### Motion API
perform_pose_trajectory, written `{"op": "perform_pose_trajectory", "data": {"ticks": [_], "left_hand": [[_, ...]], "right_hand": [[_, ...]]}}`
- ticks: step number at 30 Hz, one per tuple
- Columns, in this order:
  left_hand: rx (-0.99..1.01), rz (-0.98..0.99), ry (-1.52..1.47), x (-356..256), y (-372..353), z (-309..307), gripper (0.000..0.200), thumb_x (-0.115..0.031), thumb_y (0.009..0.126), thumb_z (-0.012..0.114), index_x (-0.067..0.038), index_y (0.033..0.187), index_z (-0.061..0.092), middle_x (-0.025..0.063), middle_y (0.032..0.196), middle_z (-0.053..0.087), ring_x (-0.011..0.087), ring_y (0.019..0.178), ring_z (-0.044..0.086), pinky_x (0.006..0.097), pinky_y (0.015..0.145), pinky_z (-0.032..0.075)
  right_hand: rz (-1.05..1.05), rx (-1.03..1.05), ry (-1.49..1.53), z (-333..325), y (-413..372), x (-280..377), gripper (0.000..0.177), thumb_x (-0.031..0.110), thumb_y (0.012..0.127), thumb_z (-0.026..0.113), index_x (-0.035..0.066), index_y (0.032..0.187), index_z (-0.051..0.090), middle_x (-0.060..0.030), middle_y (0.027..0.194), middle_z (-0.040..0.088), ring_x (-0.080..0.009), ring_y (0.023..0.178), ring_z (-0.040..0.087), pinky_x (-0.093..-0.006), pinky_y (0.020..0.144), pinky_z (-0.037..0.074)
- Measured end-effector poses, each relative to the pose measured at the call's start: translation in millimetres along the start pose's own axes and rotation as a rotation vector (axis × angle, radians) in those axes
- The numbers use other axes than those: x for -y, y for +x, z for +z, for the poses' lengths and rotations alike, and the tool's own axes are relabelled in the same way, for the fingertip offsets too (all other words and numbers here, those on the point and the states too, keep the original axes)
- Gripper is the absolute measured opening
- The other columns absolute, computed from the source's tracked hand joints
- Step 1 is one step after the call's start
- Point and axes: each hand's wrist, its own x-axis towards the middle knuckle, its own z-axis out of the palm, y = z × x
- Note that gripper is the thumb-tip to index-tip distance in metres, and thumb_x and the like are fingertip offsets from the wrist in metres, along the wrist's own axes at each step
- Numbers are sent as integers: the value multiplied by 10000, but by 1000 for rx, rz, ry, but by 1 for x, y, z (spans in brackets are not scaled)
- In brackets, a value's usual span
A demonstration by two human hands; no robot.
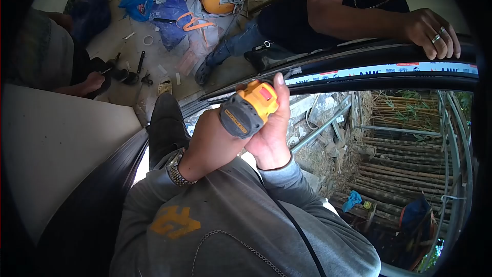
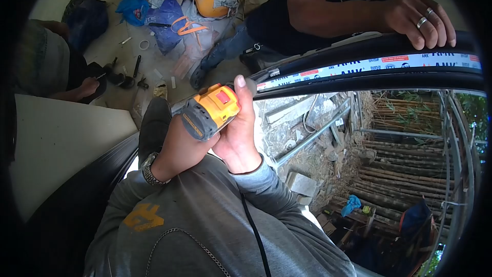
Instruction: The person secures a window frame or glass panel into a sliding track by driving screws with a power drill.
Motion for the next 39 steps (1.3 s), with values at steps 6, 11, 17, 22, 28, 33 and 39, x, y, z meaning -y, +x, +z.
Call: {"op": "perform_pose_trajectory", "data": {"ticks": [6, 11, 17, 22, 28, 33, 39], "left_hand": [[-25, -13, 47, -8, 1, 0, 250, -194, 765, 749, 16, 852, 645, 210, 731, 663, 384, 735, 678, 386, 607, 515], [9, -38, 34, -11, 1, 0, 246, -182, 769, 736, 16, 881, 642, 220, 754, 665, 397, 757, 673, 393, 628, 520], [33, 96, 50, -6, 3, 1, 248, -167, 763, 739, 12, 900, 635, 220, 764, 667, 405, 758, 669, 394, 637, 522], [52, -58, 66, 2, -4, -1, 275, -150, 760, 736, 7, 960, 631, 223, 803, 670, 390, 790, 674, 393, 661, 528], [-49, 93, 40, -16, -1, 4, 249, -162, 751, 749, 6, 904, 647, 217, 774, 671, 383, 793, 682, 391, 654, 528], [2, -1, 42, 0, -1, 0, 230, -169, 756, 747, 8, 865, 648, 203, 750, 669, 378, 769, 685, 382, 630, 523], [13, 47, 28, -5, 0, 4, 237, -176, 759, 749, 9, 864, 647, 183, 737, 674, 345, 729, 695, 366, 606, 517]], "right_hand": [[45, -31, -2, 7, -5, 4, 490, 546, 872, 607, 61, 874, 672, -139, 851, 690, -259, 771, 685, -366, 718, 569], [24, -52, 5, 11, -7, 9, 484, 536, 876, 604, 58, 860, 680, -142, 849, 690, -268, 771, 685, -372, 721, 571], [36, 39, -6, 1, -9, 8, 533, 585, 871, 595, 58, 911, 668, -141, 893, 688, -270, 794, 680, -398, 726, 568], [65, -28, -2, -4, -3, 3, 585, 623, 872, 565, 48, 894, 671, -141, 893, 679, -276, 800, 672, -398, 744, 558], [80, 140, 64, 5, -12, 9, 561, 557, 915, 554, 8, 962, 657, -155, 932, 694, -264, 860, 685, -379, 808, 556], [60, -29, 44, -6, -1, 1, 547, 599, 872, 585, 61, 890, 685, -142, 882, 694, -272, 780, 687, -392, 727, 571], [-3, 10, 13, 4, -10, 7, 540, 589, 865, 607, 55, 914, 670, -138, 868, 697, -267, 775, 691, -392, 722, 576]]}}
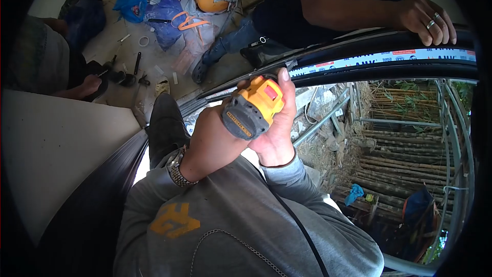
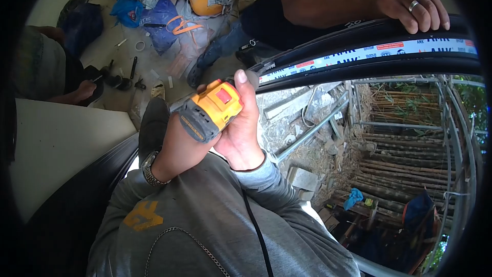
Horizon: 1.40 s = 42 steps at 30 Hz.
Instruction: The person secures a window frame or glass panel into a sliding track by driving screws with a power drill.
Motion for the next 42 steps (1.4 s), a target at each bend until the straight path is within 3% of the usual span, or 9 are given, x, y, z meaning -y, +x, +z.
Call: {"op": "perform_pose_trajectory", "data": {"ticks": [2, 8, 11, 14, 18, 23, 27, 30, 42], "left_hand": [[-10, 8, 14, -1, 1, -1, 234, -177, 761, 749, 9, 861, 647, 179, 735, 676, 337, 727, 696, 364, 605, 516], [-24, -60, -67, 1, 4, -2, 235, -176, 758, 752, 4, 872, 653, 185, 741, 674, 351, 727, 691, 371, 611, 516], [-56, 45, 43, 5, -2, 3, 212, -164, 747, 755, 0, 839, 657, 186, 742, 674, 330, 705, 692, 367, 599, 516], [-4, -26, -26, 14, -2, 1, 215, -167, 751, 753, 1, 844, 656, 194, 750, 674, 346, 714, 688, 371, 598, 515], [-48, -26, 56, 4, -2, 1, 212, -158, 750, 749, 4, 848, 654, 199, 750, 670, 367, 734, 683, 386, 608, 514], [-4, -34, 30, 10, -5, 2, 225, -161, 746, 753, 3, 862, 651, 203, 752, 668, 375, 759, 682, 385, 625, 517], [-7, -63, 37, 2, 0, 0, 210, -145, 751, 743, 12, 848, 641, 205, 749, 666, 382, 760, 680, 385, 627, 518], [-20, -58, 14, 4, -2, 0, 217, -148, 753, 744, 17, 847, 639, 206, 753, 667, 383, 762, 680, 385, 630, 519], [-15, -38, 33, 3, 1, 0, 246, -156, 752, 744, 3, 912, 644, 206, 791, 676, 380, 775, 680, 382, 644, 525]], "right_hand": [[44, 114, 50, -3, -1, -1, 552, 564, 894, 593, 17, 930, 664, -162, 906, 695, -267, 824, 691, -384, 786, 565], [49, 75, 25, -8, 13, -3, 553, 555, 905, 583, 9, 924, 663, -153, 896, 699, -255, 816, 694, -365, 776, 565], [41, 0, 1, -3, 1, -6, 582, 616, 878, 566, 45, 912, 673, -155, 880, 689, -280, 757, 683, -403, 708, 568], [53, -3, 2, -12, 10, -5, 586, 620, 877, 563, 45, 909, 672, -155, 874, 687, -282, 761, 684, -406, 711, 570], [105, 108, 77, -15, 8, -3, 597, 583, 907, 559, -4, 940, 665, -152, 892, 701, -250, 827, 696, -350, 792, 562], [60, 180, 29, -17, 7, -5, 592, 572, 916, 552, -8, 970, 657, -157, 911, 702, -245, 840, 701, -359, 785, 573], [72, 68, 11, -16, 9, -2, 593, 566, 917, 555, -17, 969, 653, -169, 934, 696, -257, 833, 699, -361, 787, 572], [76, 159, 18, -13, 7, -3, 589, 565, 913, 564, -14, 975, 652, -161, 933, 699, -242, 830, 699, -354, 792, 569], [69, 103, 32, -10, 7, 1, 585, 566, 915, 562, -8, 984, 646, -153, 931, 693, -260, 868, 690, -377, 810, 563]]}}
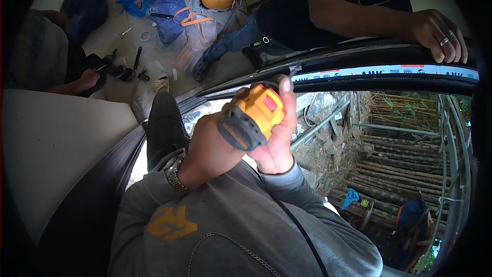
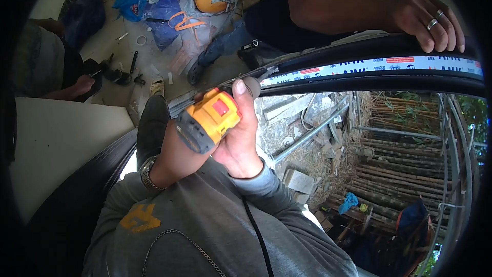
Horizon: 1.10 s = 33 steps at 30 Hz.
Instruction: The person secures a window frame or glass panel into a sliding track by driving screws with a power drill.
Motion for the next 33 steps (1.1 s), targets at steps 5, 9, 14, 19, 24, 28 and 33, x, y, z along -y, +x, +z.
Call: {"op": "perform_pose_trajectory", "data": {"ticks": [5, 9, 14, 19, 24, 28, 33], "left_hand": [[3, 36, -39, 7, 0, 0, 260, -158, 754, 745, 5, 930, 644, 208, 791, 677, 375, 775, 682, 385, 644, 527], [51, -26, -12, 9, 0, -2, 269, -147, 756, 738, 5, 956, 641, 209, 808, 678, 370, 793, 684, 385, 652, 526], [-9, 26, -65, 3, -7, 1, 295, -145, 757, 736, -4, 999, 643, 205, 853, 683, 370, 841, 682, 384, 676, 529], [175, -21, 12, 15, -1, -12, 359, -140, 753, 727, -2, 1070, 629, 209, 918, 682, 389, 861, 669, 394, 698, 532], [189, -44, -55, 11, 2, -13, 311, -146, 752, 713, 5, 1008, 622, 211, 875, 675, 397, 822, 662, 401, 685, 528], [174, -54, -89, 18, 2, -16, 267, -135, 750, 706, 3, 957, 609, 199, 822, 664, 396, 794, 657, 404, 669, 522], [224, 71, 102, 26, 5, -19, 256, -127, 740, 709, -9, 945, 612, 185, 846, 659, 381, 796, 653, 411, 674, 516]], "right_hand": [[-3, -2, -19, -7, 3, -4, 593, 604, 896, 550, 26, 943, 672, -154, 925, 695, -280, 830, 690, -402, 783, 564], [-9, -102, -29, -4, 7, -3, 590, 626, 882, 550, 53, 914, 685, -149, 888, 692, -297, 796, 685, -430, 751, 566], [-53, -58, -61, 3, -4, -7, 587, 623, 885, 548, 52, 909, 682, -152, 862, 685, -303, 797, 677, -435, 751, 561], [-60, -16, -42, -8, -2, -13, 642, 594, 905, 550, -26, 1053, 618, -159, 965, 682, -267, 877, 682, -385, 816, 554], [-73, -103, -111, -2, -4, -11, 599, 602, 895, 536, 23, 993, 654, -153, 922, 688, -290, 830, 681, -423, 792, 555], [-40, -39, -84, -4, 1, -14, 613, 600, 893, 542, 5, 997, 649, -155, 918, 692, -267, 823, 686, -371, 768, 558], [-101, -48, -110, -7, 4, -19, 624, 591, 913, 518, -9, 1025, 646, -161, 946, 696, -271, 843, 685, -383, 789, 552]]}}
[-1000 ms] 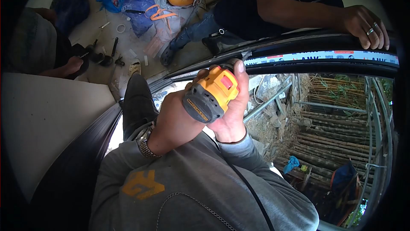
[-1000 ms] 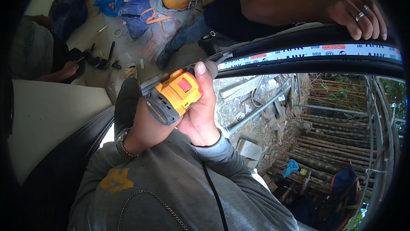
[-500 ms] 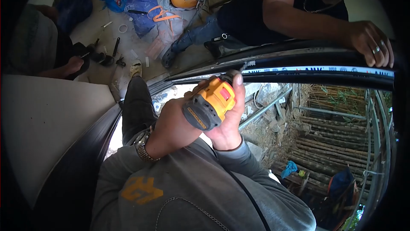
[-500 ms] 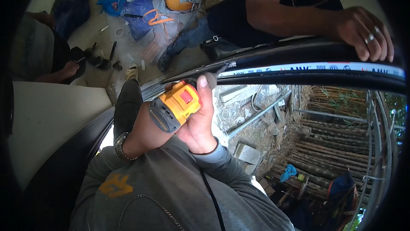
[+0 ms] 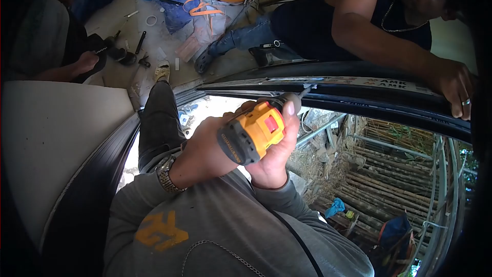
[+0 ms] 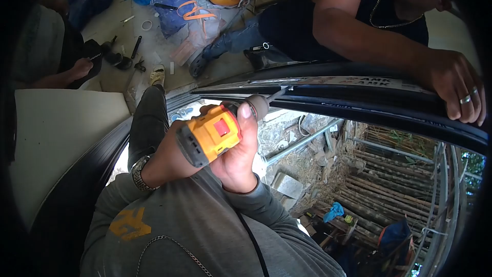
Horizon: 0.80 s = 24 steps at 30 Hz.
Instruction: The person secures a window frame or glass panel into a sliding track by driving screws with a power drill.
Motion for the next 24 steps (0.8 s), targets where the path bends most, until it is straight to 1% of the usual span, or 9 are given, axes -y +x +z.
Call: {"op": "perform_pose_trajectory", "data": {"ticks": [3, 5, 7, 9, 13, 16, 19, 21, 24], "left_hand": [[-57, 28, -91, 0, 0, 1, 258, -126, 731, 714, -6, 934, 609, 179, 843, 654, 372, 788, 651, 416, 675, 514], [-47, 39, -54, 7, -2, 3, 258, -123, 732, 717, -5, 933, 606, 175, 840, 655, 368, 787, 652, 410, 676, 514], [-42, 48, -19, 9, -3, 5, 259, -120, 732, 721, -4, 932, 604, 172, 837, 656, 363, 786, 653, 403, 677, 513], [-74, -12, -171, 8, -3, 6, 257, -108, 736, 728, -4, 934, 602, 160, 836, 661, 352, 782, 657, 387, 674, 513], [-91, 28, -168, 14, -6, 11, 255, -100, 742, 735, -9, 941, 602, 147, 837, 667, 334, 777, 663, 372, 671, 513], [-109, -39, -214, 14, -7, 13, 257, -99, 744, 738, -9, 944, 604, 137, 823, 664, 322, 758, 662, 370, 665, 512], [-125, -1, -221, 15, -8, 14, 262, -104, 746, 743, -9, 948, 606, 133, 809, 662, 313, 747, 662, 365, 661, 512], [-160, 24, -143, 17, -11, 17, 264, -111, 745, 747, -10, 946, 608, 131, 802, 660, 314, 739, 661, 362, 656, 511], [-139, 22, -178, 19, -10, 16, 273, -115, 742, 749, -12, 952, 608, 131, 807, 660, 315, 743, 660, 363, 657, 511]], "right_hand": [[-10, -47, -76, -4, -1, -3, 638, 599, 919, 504, -12, 1042, 644, -156, 950, 697, -274, 852, 685, -388, 801, 549], [2, -42, -26, -6, 0, -3, 659, 613, 920, 493, -16, 1045, 643, -161, 962, 691, -289, 873, 683, -402, 813, 546], [21, -15, -93, -11, 2, -5, 681, 625, 916, 490, -26, 1050, 638, -171, 983, 683, -305, 896, 679, -410, 823, 543], [30, -11, -80, -13, 2, -7, 686, 628, 916, 488, -27, 1055, 636, -175, 991, 680, -312, 906, 677, -415, 829, 542], [27, -17, -60, -15, 5, -9, 683, 628, 917, 485, -21, 1066, 634, -178, 993, 679, -324, 909, 678, -426, 836, 543], [21, -13, -126, -18, 6, -10, 680, 625, 918, 485, -21, 1071, 635, -178, 990, 681, -327, 899, 683, -427, 830, 548], [15, 9, -93, -17, 5, -12, 688, 624, 917, 490, -31, 1078, 632, -180, 988, 682, -325, 891, 687, -426, 820, 553], [21, 24, -85, -18, 5, -12, 689, 622, 916, 493, -32, 1079, 632, -181, 988, 682, -325, 893, 687, -426, 821, 553], [16, 14, -81, -20, 5, -12, 685, 619, 915, 499, -33, 1078, 628, -181, 992, 682, -325, 896, 687, -429, 825, 553]]}}
